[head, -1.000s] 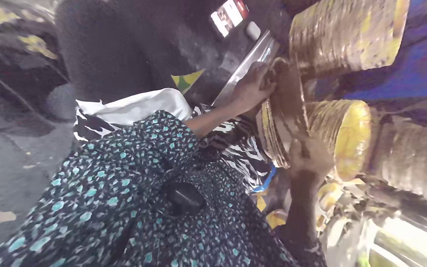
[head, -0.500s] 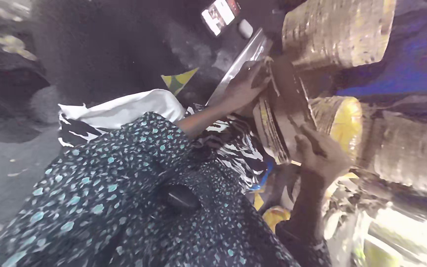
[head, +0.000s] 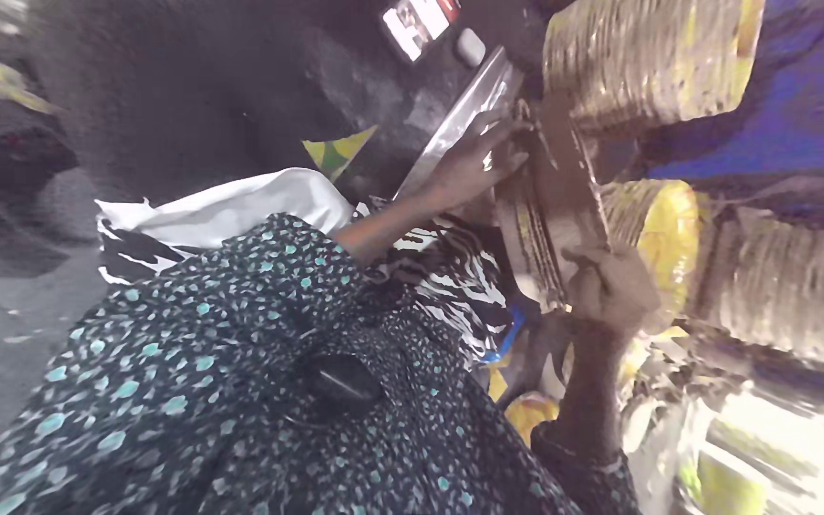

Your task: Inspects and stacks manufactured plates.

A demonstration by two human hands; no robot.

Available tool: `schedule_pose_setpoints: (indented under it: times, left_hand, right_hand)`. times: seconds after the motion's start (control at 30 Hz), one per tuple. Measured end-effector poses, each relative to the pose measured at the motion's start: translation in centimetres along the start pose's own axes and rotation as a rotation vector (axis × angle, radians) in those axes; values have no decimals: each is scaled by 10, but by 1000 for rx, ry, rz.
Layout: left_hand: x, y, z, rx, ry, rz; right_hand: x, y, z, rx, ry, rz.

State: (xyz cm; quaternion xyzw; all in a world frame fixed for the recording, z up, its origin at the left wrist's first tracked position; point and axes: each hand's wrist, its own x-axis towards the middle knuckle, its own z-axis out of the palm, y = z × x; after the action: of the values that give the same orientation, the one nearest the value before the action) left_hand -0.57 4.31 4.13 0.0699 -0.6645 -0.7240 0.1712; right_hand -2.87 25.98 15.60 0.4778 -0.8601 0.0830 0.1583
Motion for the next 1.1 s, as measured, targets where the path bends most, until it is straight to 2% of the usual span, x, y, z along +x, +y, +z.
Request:
schedule_pose_setpoints:
  times: [0.13, 0.2, 0.37, 0.83, 0.97, 1.03, 1.1]
  left_hand:
    - [0, -2, 0, -27, 10, 15]
    - [0, -2, 0, -26, 5, 7]
    - [0, -3, 0, -20, -6, 15]
    - [5, -6, -5, -69, -51, -7]
    - [6, -8, -5, -132, -53, 43]
    - [5, -10, -4, -208, -47, -40]
    - [0, -9, 0, -467, 5, -290]
  right_hand:
    - [5, -16, -5, 33, -274, 170]
    - [5, -16, -5, 52, -321, 171]
    - [2, -12, -4, 51, -291, 92]
    - [-2, -6, 6, -14, -132, 70]
    - [-3, -4, 9, -43, -65, 64]
    - [-6, -6, 10, -6, -83, 90]
    - [-8, -23, 14, 27, -236, 246]
